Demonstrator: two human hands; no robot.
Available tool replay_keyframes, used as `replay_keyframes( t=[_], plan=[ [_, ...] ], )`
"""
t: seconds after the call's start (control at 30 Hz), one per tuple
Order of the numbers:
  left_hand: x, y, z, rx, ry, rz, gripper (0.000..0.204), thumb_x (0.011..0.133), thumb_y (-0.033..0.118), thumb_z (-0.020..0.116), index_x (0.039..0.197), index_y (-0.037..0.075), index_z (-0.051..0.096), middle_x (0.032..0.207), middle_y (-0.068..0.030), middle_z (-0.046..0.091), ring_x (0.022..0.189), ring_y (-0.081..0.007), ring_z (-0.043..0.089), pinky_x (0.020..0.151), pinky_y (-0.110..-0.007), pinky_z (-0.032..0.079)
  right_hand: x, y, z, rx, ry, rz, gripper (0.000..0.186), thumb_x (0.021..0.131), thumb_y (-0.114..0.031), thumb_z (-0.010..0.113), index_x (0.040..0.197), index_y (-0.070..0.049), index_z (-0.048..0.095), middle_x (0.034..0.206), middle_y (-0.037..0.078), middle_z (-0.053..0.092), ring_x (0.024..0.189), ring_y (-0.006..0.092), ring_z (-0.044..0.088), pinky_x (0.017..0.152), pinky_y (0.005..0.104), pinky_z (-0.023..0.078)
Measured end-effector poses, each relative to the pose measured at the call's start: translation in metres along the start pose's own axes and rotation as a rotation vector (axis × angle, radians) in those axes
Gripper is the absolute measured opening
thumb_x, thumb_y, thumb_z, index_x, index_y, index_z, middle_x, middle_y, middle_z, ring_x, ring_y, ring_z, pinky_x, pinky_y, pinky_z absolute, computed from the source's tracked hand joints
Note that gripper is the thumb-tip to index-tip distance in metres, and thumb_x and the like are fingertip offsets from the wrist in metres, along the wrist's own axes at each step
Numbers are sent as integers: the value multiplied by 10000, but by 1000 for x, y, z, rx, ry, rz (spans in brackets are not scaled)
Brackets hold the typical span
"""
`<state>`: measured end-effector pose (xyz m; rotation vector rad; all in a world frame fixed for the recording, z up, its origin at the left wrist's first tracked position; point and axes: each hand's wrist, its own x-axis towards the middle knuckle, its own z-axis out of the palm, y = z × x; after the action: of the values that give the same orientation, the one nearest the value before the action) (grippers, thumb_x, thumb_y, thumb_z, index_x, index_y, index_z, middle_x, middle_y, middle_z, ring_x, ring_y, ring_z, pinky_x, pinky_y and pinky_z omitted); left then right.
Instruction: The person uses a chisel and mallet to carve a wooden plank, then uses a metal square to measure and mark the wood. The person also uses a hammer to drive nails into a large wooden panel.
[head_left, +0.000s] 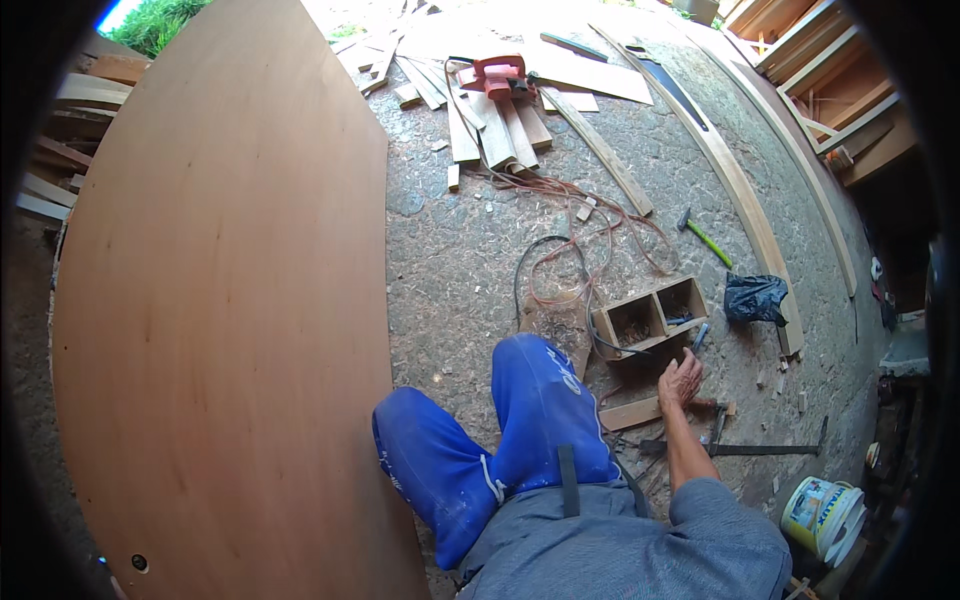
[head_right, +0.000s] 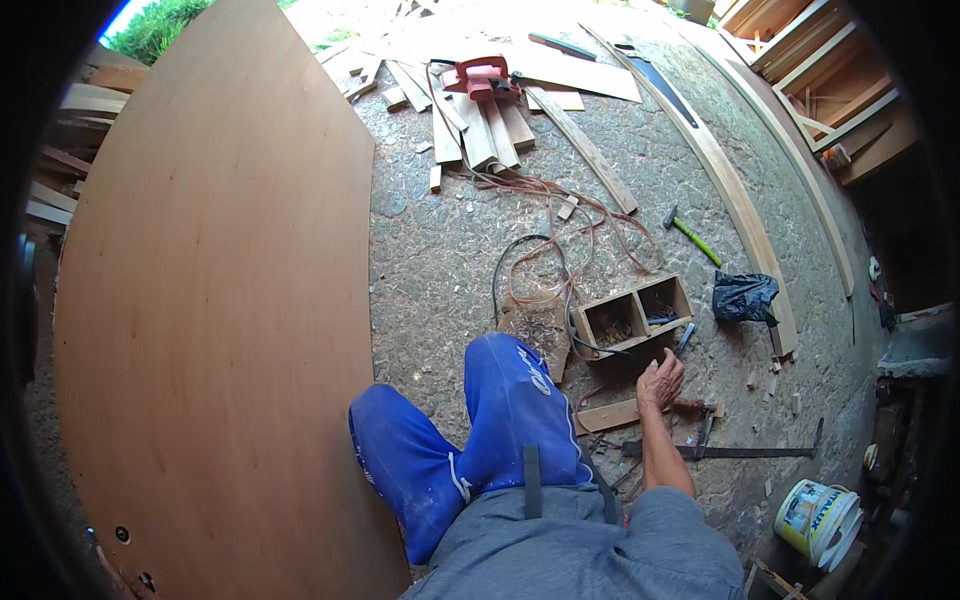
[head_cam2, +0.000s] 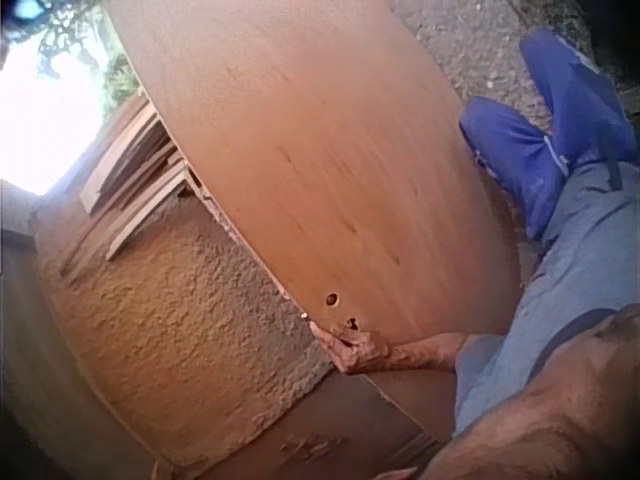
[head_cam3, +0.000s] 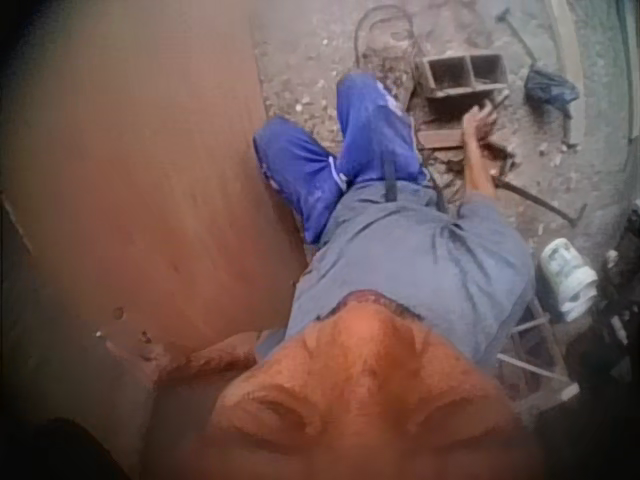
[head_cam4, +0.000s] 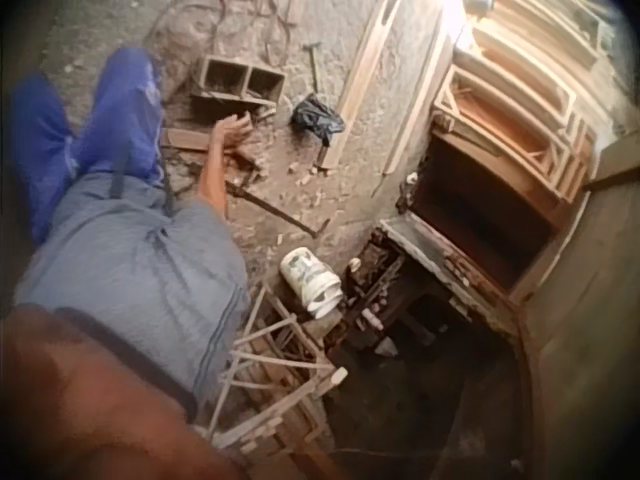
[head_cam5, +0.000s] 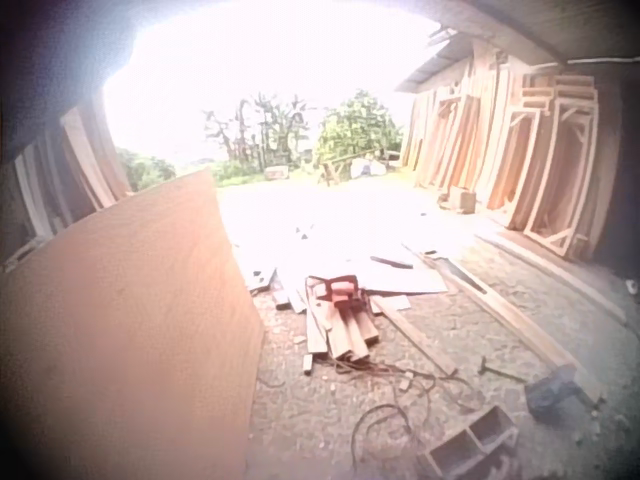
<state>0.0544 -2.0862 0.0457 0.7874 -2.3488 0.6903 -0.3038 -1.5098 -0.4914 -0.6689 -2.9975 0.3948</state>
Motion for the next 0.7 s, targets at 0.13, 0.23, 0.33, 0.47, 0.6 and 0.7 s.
replay_keyframes(
  t=[0.13,0.23,0.33,0.47,0.6,0.7],
  plan=[
    [-30,-30,-20,105,-85,-159,375,1009,75,547,1376,14,598,1343,-219,635,1224,-386,619,1004,-421,509,-69,-80,26,386,-514,-427,317,971,-263,551,1136,-12,653,1031,242,686,1050,403,646,914,461,500],
    [18,15,-10,114,1,-71,351,990,138,613,1329,53,647,1257,-159,691,1075,-371,681,876,-428,546,-53,-100,119,196,-603,-94,606,820,-265,688,1307,59,526,1183,268,662,1121,388,650,960,474,494],
    [21,15,-24,168,31,-57,380,912,154,703,1289,115,677,1223,-125,707,1031,-335,699,844,-420,559,-33,-141,168,623,-665,166,546,718,-54,651,1217,112,501,1068,254,624,786,301,697,507,430,527],
    [-13,3,-49,170,20,-120,353,895,159,717,1243,117,679,1197,-122,713,996,-330,705,823,-418,562,-6,-199,177,843,-765,-177,507,906,-126,640,1353,42,470,1199,194,606,1059,296,624,875,390,516],
    [31,18,-26,102,95,-91,287,921,121,680,1207,102,671,1195,-129,712,994,-345,702,824,-423,560,101,-238,167,992,-564,-529,528,925,-166,619,1393,34,478,1277,213,602,1176,323,592,1017,414,456],
    [33,30,-5,4,36,-196,232,979,85,601,1197,24,656,1218,-175,702,1078,-381,690,864,-436,560,136,-224,95,614,-338,-543,432,886,-52,593,1310,22,555,1305,224,598,1248,379,567,1059,433,435]
  ],
)
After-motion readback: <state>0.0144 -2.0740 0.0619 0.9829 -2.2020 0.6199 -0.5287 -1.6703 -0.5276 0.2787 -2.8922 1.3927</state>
